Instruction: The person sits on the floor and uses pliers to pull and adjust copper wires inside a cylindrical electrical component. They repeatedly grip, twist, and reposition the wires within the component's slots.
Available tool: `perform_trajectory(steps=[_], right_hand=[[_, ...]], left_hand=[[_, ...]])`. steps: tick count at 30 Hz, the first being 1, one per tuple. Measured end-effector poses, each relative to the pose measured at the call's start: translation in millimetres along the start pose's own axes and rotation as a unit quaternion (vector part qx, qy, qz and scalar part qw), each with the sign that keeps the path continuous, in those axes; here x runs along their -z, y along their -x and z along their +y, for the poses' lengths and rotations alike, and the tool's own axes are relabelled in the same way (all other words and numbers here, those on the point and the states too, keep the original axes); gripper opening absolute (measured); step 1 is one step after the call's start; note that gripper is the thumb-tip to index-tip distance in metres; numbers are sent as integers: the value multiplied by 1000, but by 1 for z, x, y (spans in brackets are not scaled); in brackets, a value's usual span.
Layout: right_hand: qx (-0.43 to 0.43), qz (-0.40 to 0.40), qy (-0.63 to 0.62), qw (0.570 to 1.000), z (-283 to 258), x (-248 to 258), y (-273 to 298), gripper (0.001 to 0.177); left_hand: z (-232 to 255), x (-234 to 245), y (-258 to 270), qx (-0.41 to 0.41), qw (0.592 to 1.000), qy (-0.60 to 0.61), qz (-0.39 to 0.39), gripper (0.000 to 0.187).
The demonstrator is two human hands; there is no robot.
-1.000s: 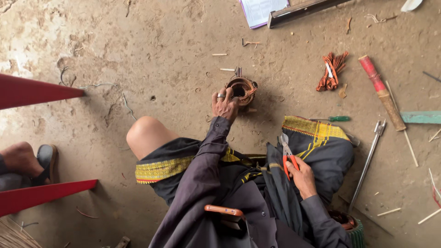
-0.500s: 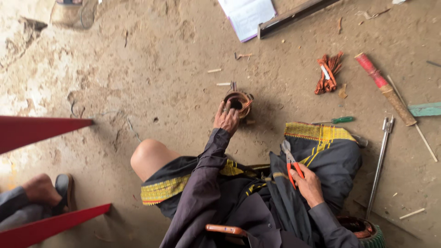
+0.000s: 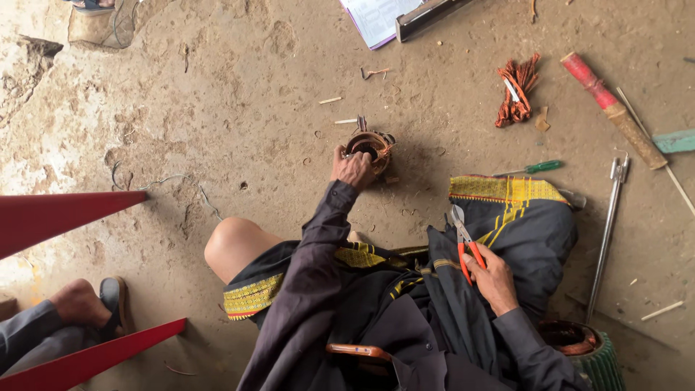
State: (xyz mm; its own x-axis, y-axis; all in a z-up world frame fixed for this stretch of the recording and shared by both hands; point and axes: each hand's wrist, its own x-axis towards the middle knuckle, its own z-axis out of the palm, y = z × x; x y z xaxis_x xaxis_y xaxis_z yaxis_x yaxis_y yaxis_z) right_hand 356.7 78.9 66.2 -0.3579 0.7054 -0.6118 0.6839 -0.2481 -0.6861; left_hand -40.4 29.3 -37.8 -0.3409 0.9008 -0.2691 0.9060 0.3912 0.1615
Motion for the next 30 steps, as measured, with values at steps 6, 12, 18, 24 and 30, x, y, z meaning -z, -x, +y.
perform_trajectory(steps=[6, 12, 18, 24, 30], right_hand=[[-11, 1, 1, 1000, -1, 1, -2, 44], [-1, 18, 6, 1000, 10, 7, 1, 47], [24, 29, -12, 999, 17, 11, 3, 48], [51, 42, -48, 997, 15, 16, 0, 45], [52, 17, -69, 996, 10, 13, 6, 42]], left_hand=[[-2, -4, -12, -104, 982, -55, 148, 14], [-7, -11, -24, -130, 978, 2, 161, 31], [-22, -4, -49, -70, 997, 19, -37, 34], [-34, 27, -70, -95, 979, -52, -171, 31], [-30, 63, -8, 87, 991, 98, 20, 16]])
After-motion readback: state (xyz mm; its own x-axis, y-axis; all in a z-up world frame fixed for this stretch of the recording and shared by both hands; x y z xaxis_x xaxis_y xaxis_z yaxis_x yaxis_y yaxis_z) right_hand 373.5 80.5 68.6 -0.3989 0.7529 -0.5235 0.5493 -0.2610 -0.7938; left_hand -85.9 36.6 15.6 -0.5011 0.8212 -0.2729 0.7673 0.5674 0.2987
